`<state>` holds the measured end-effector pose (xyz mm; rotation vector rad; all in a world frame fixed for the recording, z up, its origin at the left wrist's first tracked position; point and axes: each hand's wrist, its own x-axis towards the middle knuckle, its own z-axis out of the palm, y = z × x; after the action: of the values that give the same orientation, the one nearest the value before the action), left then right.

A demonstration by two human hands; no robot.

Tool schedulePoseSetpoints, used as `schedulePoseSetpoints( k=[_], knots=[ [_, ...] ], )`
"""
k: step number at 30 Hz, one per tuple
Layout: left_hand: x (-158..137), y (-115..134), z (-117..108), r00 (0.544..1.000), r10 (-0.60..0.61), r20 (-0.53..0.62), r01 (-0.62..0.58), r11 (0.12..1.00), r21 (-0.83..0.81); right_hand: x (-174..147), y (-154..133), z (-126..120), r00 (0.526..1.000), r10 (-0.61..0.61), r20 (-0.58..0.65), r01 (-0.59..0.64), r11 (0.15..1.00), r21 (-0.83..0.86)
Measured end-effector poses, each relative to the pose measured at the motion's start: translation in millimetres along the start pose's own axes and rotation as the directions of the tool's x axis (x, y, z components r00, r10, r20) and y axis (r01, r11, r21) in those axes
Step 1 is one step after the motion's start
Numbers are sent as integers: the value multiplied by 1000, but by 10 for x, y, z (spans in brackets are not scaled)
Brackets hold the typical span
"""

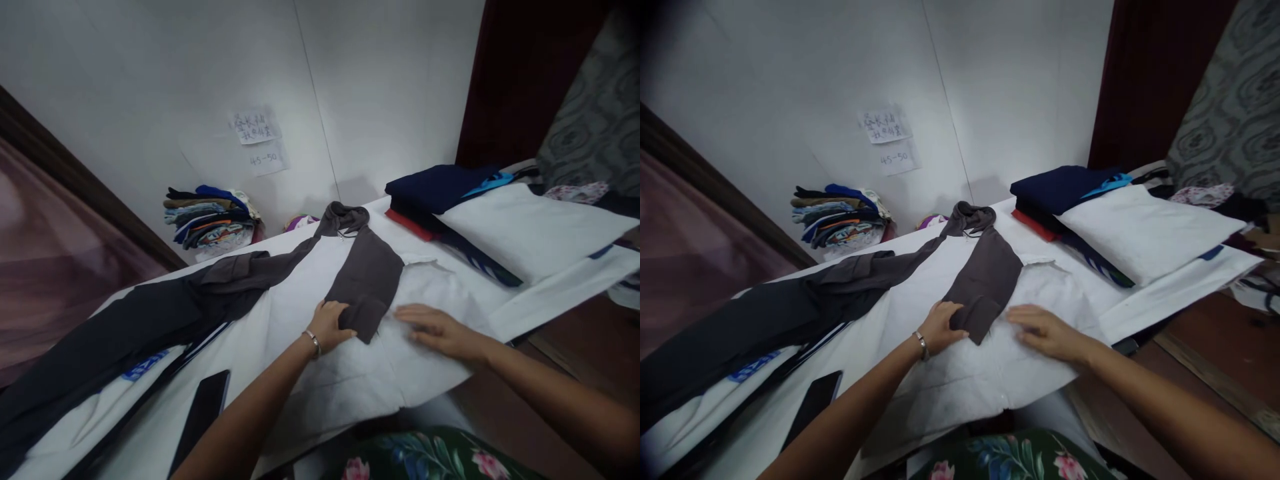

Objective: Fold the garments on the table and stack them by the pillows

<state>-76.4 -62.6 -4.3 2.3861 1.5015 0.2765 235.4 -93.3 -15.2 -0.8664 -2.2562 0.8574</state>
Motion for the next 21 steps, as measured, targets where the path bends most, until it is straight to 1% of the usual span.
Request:
schedulePoseSetpoints(
  k=[1, 2, 3, 4, 5, 6, 7, 8, 9, 11, 13, 15, 16, 17, 18, 19, 20, 21],
  knots=[
    [-9, -40, -52, 1000, -8, -13, 8, 1000, -5, -111, 87, -107, 992, 44, -114, -54, 995, -84],
    [-8, -87, -124, 999, -31, -45, 30, 999, -17, -229, 190, -218, 966, 103, -239, -142, 978, -153],
    [3, -137, -215, 993, -66, -94, 63, 997, -33, -351, 302, -324, 915, 175, -362, -257, 947, -192],
    [25, -186, -323, 981, -107, -162, 101, 994, -46, -472, 413, -418, 844, 257, -471, -385, 901, -199],
    [58, -232, -444, 960, -142, -242, 133, 990, -53, -583, 514, -492, 767, 340, -544, -498, 850, -170],
    [101, -271, -576, 934, -155, -323, 150, 988, -43, -680, 598, -543, 697, 421, -580, -582, 805, -116],
    [153, -299, -712, 906, -145, -398, 152, 988, -15, -756, 660, -570, 642, 495, -586, -639, 767, -53],
    [214, -314, -848, 880, -118, -461, 146, 989, 27, -809, 696, -577, 605, 558, -568, -672, 741, 12],
    [283, -316, -980, 858, -92, -505, 150, 986, 74, -836, 706, -570, 584, 608, -538, -686, 724, 72],
    [442, -286, -1224, 829, -75, -554, 192, 969, 157, -828, 657, -540, 575, 663, -479, -683, 712, 164],
    [626, -234, -1438, 800, -98, -591, 250, 952, 180, -768, 539, -528, 577, 686, -444, -656, 713, 249],
    [834, -196, -1633, 749, -146, -646, 271, 958, 98, -688, 382, -551, 582, 689, -433, -611, 721, 326],
    [945, -193, -1727, 710, -183, -679, 255, 967, 5, -646, 294, -572, 590, 684, -429, -585, 728, 357],
    [1060, -201, -1820, 661, -240, -711, 206, 969, -136, -599, 203, -594, 606, 674, -423, -558, 739, 379],
    [1177, -222, -1912, 612, -308, -728, 126, 947, -295, -547, 108, -612, 632, 655, -413, -527, 755, 391],
    [1293, -253, -2002, 572, -381, -726, 26, 894, -448, -487, 12, -621, 665, 630, -401, -494, 774, 396],
    [1406, -293, -2089, 548, -444, -709, -69, 820, -568, -418, -85, -617, 703, 601, -381, -462, 793, 398],
    [1514, -339, -2172, 552, -477, -684, -154, 748, -646, -337, -180, -597, 743, 568, -354, -430, 811, 397]
  ],
)
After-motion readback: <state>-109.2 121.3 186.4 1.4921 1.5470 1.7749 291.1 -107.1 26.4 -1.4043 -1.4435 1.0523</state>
